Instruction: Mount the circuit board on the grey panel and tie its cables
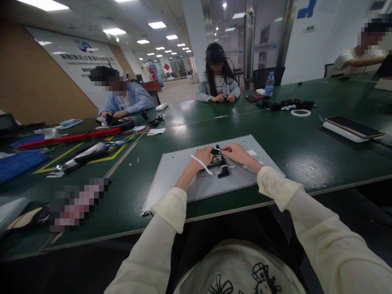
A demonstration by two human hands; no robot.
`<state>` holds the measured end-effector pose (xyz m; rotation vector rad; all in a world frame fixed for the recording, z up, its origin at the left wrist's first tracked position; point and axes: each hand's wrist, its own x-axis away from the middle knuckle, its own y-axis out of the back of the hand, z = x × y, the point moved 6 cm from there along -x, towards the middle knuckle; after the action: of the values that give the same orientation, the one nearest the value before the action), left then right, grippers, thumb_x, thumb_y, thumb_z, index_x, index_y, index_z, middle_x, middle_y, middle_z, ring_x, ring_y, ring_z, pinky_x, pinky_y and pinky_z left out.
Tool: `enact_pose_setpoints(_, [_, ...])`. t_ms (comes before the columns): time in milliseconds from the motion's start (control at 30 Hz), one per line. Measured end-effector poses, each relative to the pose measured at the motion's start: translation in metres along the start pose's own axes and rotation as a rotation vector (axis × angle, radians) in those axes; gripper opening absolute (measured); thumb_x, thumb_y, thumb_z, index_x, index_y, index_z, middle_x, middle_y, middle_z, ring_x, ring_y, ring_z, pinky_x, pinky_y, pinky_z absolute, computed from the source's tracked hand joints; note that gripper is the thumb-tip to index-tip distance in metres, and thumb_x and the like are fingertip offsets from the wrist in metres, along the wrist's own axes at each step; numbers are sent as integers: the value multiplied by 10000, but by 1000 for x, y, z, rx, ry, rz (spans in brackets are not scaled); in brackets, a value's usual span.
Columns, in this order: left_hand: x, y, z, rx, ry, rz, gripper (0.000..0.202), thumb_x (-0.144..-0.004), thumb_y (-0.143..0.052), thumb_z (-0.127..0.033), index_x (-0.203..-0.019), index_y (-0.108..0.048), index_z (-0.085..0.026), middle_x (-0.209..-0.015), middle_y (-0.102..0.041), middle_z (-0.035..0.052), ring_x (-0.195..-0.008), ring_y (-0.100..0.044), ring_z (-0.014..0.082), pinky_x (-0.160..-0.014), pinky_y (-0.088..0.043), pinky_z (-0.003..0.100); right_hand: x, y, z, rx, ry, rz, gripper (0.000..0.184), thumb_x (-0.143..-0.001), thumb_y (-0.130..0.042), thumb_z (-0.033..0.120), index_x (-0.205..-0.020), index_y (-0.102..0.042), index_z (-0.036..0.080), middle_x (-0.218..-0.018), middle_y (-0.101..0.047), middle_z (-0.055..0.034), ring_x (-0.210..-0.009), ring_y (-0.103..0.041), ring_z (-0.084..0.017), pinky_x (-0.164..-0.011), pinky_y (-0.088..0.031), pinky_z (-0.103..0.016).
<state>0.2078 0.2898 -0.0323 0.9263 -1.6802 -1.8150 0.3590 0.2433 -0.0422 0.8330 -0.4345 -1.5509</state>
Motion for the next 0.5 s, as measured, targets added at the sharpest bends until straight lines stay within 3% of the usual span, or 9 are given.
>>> enact_pose_setpoints(367, [-2,-5,2,-4,10,22,345,-933,-378,-201,-1240,-532,-167,-1240,-617,111,-1162,-573,225,-971,-427,340,-17,-14,-4,62,-116,32,178,-825,-652,294,-856,-703,126,-887,-711,-92,-809,-622,-174,-705,-431,-236])
enact_pose_setpoints(500, [-1,-2,0,-1,20,31,356,-931,-376,-197,-1252,-526,-167,-1237,-620,107,-1161,-574,221,-974,-424,339,-19,-9,-10,3,-162,-27,134,-824,-643,269,-810,-668,138,-857,-706,-75,-777,-616,-156,-680,-424,-223])
